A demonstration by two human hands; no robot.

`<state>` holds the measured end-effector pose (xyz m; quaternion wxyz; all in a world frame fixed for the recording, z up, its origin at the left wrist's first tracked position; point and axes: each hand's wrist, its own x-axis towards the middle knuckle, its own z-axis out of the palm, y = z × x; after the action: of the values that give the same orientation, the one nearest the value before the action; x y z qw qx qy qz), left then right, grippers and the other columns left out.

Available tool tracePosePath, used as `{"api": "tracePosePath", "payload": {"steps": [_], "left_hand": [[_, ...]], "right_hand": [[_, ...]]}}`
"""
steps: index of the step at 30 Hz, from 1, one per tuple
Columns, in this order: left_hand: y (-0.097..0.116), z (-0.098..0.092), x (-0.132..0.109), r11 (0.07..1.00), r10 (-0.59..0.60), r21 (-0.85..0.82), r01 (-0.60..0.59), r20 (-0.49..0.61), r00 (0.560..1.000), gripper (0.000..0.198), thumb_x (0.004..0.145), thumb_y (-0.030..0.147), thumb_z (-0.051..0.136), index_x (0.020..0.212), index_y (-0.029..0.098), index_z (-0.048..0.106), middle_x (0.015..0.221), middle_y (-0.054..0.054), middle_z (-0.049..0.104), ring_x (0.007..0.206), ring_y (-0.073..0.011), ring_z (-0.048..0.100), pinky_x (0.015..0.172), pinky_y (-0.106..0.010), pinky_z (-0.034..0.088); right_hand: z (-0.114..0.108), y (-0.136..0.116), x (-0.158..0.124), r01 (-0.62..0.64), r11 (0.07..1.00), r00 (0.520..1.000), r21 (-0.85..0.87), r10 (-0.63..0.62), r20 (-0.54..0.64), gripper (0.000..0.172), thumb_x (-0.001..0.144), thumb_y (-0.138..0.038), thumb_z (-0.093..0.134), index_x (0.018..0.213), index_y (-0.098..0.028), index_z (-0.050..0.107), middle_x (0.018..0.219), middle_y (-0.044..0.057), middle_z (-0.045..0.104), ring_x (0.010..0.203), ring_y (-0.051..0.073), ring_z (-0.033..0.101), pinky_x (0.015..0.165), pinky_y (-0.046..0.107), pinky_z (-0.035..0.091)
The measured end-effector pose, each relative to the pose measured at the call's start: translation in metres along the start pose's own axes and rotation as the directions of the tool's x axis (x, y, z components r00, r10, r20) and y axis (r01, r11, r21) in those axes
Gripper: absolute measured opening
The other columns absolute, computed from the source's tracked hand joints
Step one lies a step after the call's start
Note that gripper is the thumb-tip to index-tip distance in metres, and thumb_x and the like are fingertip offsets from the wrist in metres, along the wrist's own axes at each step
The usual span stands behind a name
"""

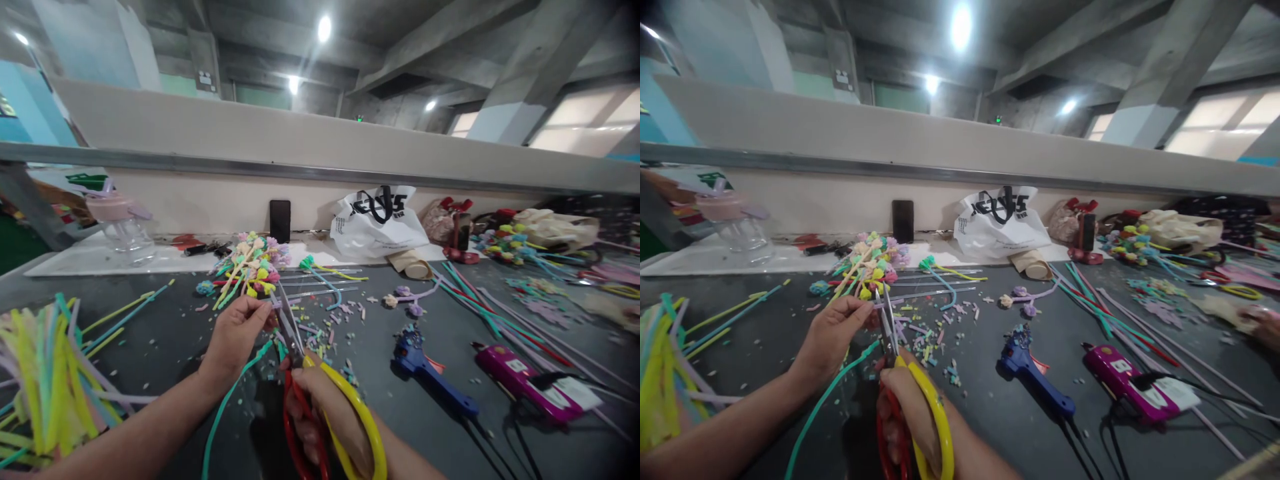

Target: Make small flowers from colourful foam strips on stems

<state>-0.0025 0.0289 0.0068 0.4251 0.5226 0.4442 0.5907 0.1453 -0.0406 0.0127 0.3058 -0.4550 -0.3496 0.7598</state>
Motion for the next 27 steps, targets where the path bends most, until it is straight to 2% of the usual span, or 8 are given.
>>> {"api": "tracePosePath", "payload": {"steps": [4,9,16,21,24,27], "left_hand": [[0.002,0.001,-0.001,1.000,0.006,0.029,-0.006,0.001,1.000,0.015,0.075,0.029,0.060,0.068,0.016,0.060,0.060,0.003,0.061,0.058,-0.0099,0.055,0.060,-0.020,0.043],[0.007,0.001,-0.002,0.998,-0.014,0.067,0.013,0.017,1.000,0.017,0.075,0.031,0.060,0.069,0.015,0.060,0.061,0.002,0.062,0.060,-0.0113,0.055,0.062,-0.022,0.044],[0.008,0.000,-0.003,0.994,-0.030,0.105,0.027,0.027,0.999,0.018,0.074,0.033,0.060,0.067,0.015,0.061,0.061,0.001,0.062,0.060,-0.0120,0.055,0.061,-0.022,0.044],[0.009,0.001,-0.002,0.994,-0.071,0.090,0.066,0.062,0.996,0.020,0.075,0.033,0.058,0.069,0.015,0.060,0.063,0.000,0.064,0.061,-0.0134,0.058,0.062,-0.025,0.046],[0.009,-0.003,0.001,0.996,-0.074,0.058,0.071,0.047,0.996,0.018,0.075,0.033,0.058,0.071,0.015,0.059,0.063,-0.001,0.065,0.060,-0.0135,0.060,0.062,-0.025,0.047],[0.009,-0.009,0.007,0.997,-0.074,0.000,0.074,0.009,0.997,0.018,0.073,0.033,0.059,0.072,0.015,0.057,0.062,0.000,0.065,0.059,-0.0141,0.061,0.062,-0.027,0.048]], "right_hand": [[0.002,-0.001,0.000,0.043,0.999,0.999,0.000,-0.043,0.011,0.027,0.073,-0.032,0.045,0.097,-0.020,0.046,0.050,-0.009,0.046,0.027,0.005,0.033,0.027,0.016,0.031],[0.003,-0.001,-0.001,-0.032,0.999,0.999,-0.021,0.032,0.009,0.022,0.073,-0.036,0.045,0.087,-0.018,0.047,0.048,-0.010,0.041,0.026,0.005,0.031,0.026,0.016,0.029],[0.011,-0.006,-0.013,0.045,0.999,0.999,-0.019,-0.045,-0.015,0.028,0.073,-0.036,0.046,0.097,-0.024,0.044,0.052,-0.010,0.040,0.031,0.004,0.026,0.025,0.012,0.028],[0.002,-0.001,-0.010,-0.047,0.999,0.998,-0.023,0.046,-0.044,0.023,0.074,-0.038,0.045,0.093,-0.024,0.045,0.050,-0.010,0.037,0.030,0.004,0.024,0.024,0.012,0.026],[-0.012,-0.006,-0.008,-0.101,0.992,0.993,0.071,0.097,0.068,0.020,0.076,-0.037,0.043,0.086,-0.020,0.047,0.052,-0.008,0.038,0.030,0.004,0.025,0.025,0.013,0.028],[-0.027,-0.020,-0.010,-0.114,0.973,0.964,0.202,0.060,0.258,0.021,0.079,-0.036,0.040,0.087,-0.019,0.050,0.055,-0.006,0.042,0.032,0.004,0.026,0.027,0.014,0.029]]}}
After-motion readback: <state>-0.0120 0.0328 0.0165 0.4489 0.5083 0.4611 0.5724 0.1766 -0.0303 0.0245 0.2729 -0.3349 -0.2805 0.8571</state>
